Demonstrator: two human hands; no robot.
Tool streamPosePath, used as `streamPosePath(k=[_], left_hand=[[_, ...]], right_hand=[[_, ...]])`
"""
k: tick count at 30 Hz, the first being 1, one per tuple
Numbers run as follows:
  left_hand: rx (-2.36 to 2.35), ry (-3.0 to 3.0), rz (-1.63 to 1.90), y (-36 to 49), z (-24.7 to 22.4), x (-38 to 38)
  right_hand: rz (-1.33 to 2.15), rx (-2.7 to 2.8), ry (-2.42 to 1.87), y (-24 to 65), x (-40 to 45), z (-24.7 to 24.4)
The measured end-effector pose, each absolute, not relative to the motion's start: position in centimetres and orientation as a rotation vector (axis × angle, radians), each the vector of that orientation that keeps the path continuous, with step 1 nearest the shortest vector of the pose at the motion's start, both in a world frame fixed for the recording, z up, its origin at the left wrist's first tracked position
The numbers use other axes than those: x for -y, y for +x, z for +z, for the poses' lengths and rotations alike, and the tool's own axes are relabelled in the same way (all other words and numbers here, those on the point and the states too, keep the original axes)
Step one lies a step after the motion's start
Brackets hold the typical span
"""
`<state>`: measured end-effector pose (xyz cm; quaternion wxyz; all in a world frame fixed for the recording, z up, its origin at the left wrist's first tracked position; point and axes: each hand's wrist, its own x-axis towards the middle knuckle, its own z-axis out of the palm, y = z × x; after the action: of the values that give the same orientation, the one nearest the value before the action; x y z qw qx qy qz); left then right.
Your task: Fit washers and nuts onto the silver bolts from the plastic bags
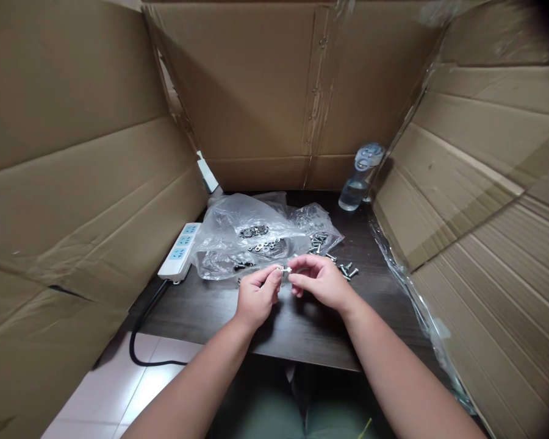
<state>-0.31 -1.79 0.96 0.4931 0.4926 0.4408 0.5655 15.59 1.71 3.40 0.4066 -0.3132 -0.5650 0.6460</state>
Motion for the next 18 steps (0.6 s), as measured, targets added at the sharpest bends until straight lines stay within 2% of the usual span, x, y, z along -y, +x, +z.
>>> streamPosePath(k=[6,13,18], left_hand=[[-1.066,1.155,1.367,-0.25,0.94,1.8],[-1.017,1.071,1.377,-0.24,0.86,1.68],[-1.061,1.114,1.358,-0.14,0.81,1.82]], right_hand=[[1.562,1.506,-0.999,15.02,-1.92,2.67],[1.588,1.417,-0.79,15.26,-1.55,3.42],[1.534,1.526,-0.935,14.84,-1.53,2.92]])
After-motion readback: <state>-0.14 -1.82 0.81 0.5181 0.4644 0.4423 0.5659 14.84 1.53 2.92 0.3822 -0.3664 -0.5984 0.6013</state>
